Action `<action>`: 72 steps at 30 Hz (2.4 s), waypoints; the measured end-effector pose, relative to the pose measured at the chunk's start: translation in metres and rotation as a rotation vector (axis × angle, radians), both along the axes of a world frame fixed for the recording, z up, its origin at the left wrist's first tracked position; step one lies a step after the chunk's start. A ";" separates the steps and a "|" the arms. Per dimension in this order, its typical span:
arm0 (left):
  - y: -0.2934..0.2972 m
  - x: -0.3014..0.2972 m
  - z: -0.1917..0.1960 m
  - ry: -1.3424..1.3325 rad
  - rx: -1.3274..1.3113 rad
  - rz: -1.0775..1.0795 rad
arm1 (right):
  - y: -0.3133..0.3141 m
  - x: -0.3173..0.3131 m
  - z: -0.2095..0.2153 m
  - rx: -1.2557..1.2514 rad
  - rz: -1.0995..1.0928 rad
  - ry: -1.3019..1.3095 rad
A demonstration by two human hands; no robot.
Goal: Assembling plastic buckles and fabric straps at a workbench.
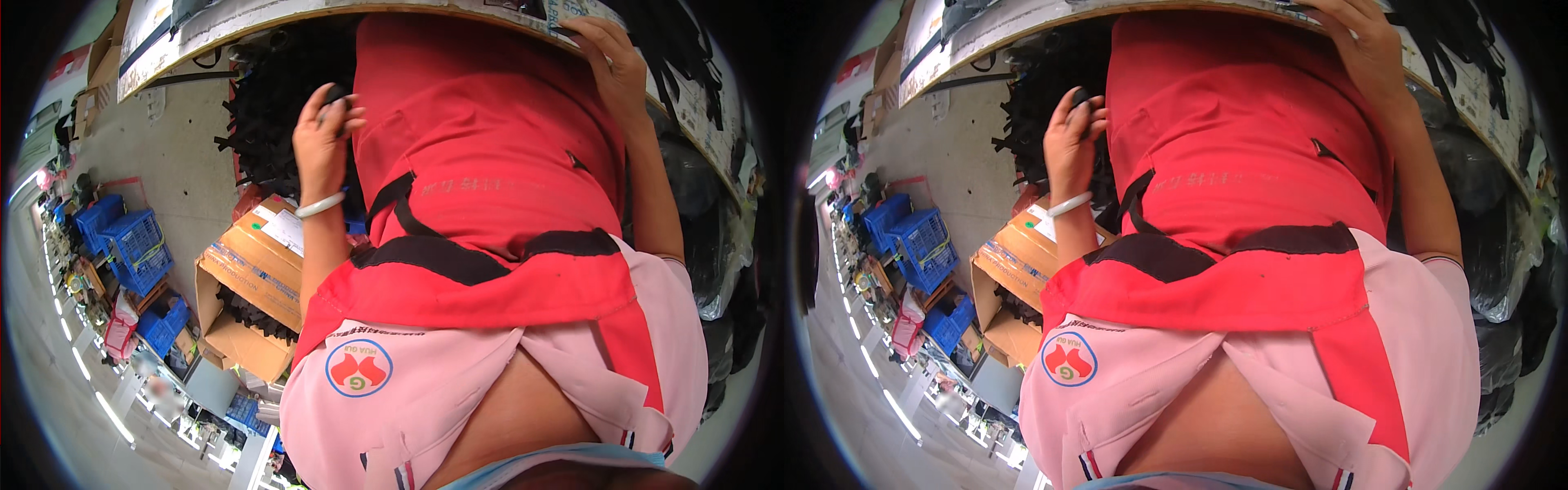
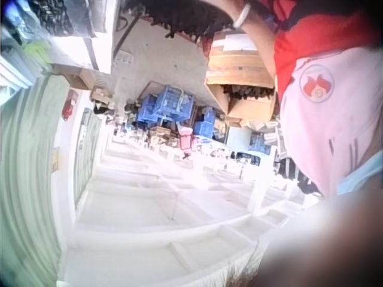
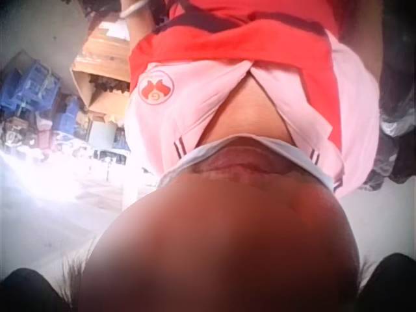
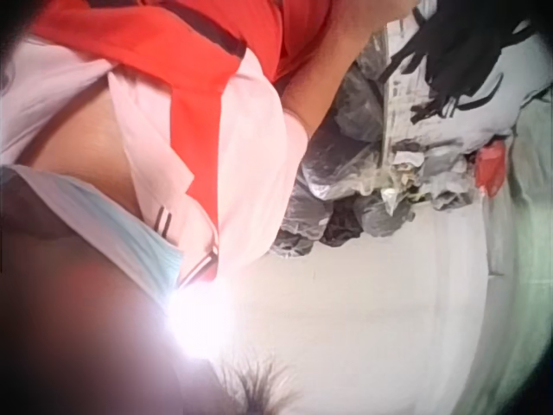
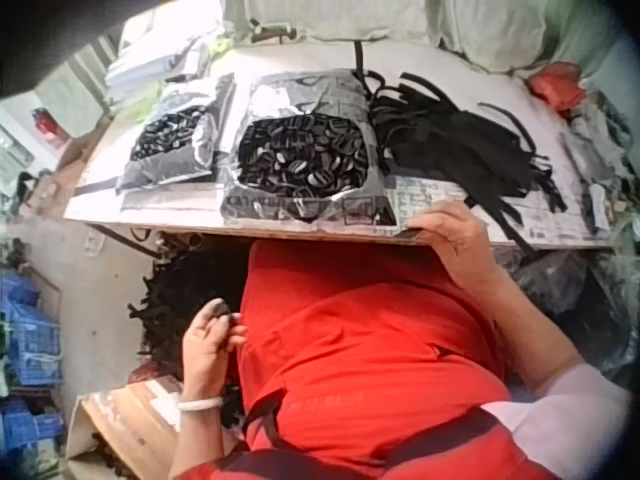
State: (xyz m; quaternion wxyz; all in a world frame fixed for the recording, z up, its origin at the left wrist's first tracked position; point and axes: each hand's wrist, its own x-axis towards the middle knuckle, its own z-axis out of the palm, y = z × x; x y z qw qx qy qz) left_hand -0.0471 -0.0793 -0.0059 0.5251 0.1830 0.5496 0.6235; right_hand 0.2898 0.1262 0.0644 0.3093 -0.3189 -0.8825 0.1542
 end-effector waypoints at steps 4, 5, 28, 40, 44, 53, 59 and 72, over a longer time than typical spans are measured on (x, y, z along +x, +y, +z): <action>0.036 0.047 0.021 -0.051 0.006 -0.111 | -0.045 -0.065 0.044 -0.606 0.156 0.183; 0.041 0.052 0.023 -0.141 0.032 -0.139 | -0.053 -0.079 0.046 -0.735 0.224 0.182; 0.063 0.080 0.022 -0.128 0.045 -0.016 | -0.055 -0.096 -0.023 -1.155 0.117 0.338; 0.068 0.087 0.007 0.663 0.151 -0.192 | -0.059 -0.095 -0.011 -1.476 0.062 0.206; 0.070 0.085 0.012 0.871 0.158 -0.232 | -0.058 -0.093 -0.011 -1.494 0.033 0.219; 0.071 0.083 0.012 1.005 0.180 -0.264 | -0.064 -0.096 -0.019 -1.498 0.010 0.342; 0.068 0.084 0.013 0.923 0.222 -0.210 | -0.062 -0.095 -0.023 -1.459 0.056 0.459; 0.065 0.080 0.010 -0.267 -0.053 -0.263 | -0.058 -0.088 -0.049 -1.290 0.077 0.434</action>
